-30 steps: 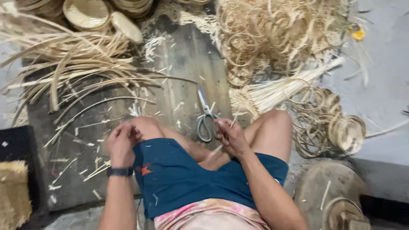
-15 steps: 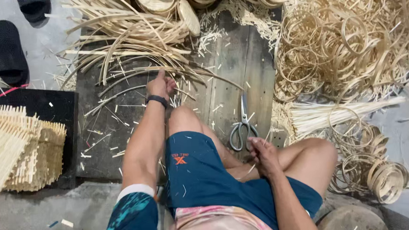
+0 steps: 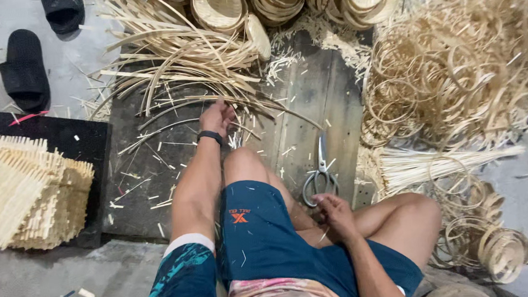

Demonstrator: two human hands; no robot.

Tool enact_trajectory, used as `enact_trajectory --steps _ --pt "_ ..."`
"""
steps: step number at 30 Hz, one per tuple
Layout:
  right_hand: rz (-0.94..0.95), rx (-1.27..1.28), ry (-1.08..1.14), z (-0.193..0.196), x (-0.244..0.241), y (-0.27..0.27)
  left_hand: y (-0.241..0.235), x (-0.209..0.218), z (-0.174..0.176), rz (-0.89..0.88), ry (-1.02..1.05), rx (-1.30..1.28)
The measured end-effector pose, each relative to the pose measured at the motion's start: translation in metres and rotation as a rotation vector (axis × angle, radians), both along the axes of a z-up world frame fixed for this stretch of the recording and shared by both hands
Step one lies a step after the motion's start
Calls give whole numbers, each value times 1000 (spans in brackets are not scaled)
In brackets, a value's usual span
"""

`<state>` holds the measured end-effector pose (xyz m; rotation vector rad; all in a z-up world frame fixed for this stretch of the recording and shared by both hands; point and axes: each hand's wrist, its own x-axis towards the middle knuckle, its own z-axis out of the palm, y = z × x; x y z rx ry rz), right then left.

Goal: The person sits cross-legged on the floor and weaves thin bamboo strips into circular rings. They repeatedly bend, interlock, and tuck the strip ends to form closed loops, then place the finished rings into a nearby pile.

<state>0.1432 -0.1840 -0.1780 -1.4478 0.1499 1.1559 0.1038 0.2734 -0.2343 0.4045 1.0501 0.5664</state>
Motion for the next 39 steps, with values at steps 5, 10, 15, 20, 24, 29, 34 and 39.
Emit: enact_trajectory --steps 5,10,15,20,24,29,34,39 --pt "138 -84 -117 20 -8 -1 5 26 10 104 -138 45" --pt "39 0 -80 38 -5 13 -5 20 28 95 92 82" --pt "173 -96 -246 55 -13 21 6 18 43 84 -233 11" --pt "168 -9 -239 53 -8 19 17 32 43 126 44 46" --pt "131 -6 -162 37 -8 16 -15 12 47 37 -112 39" --pt "-51 -64 -84 33 -7 35 -104 -53 63 -108 -217 29" --pt "-365 234 120 31 11 45 -192 -110 97 -371 -328 329" --pt "-338 83 -196 -17 15 43 -188 -155 147 -312 270 496"
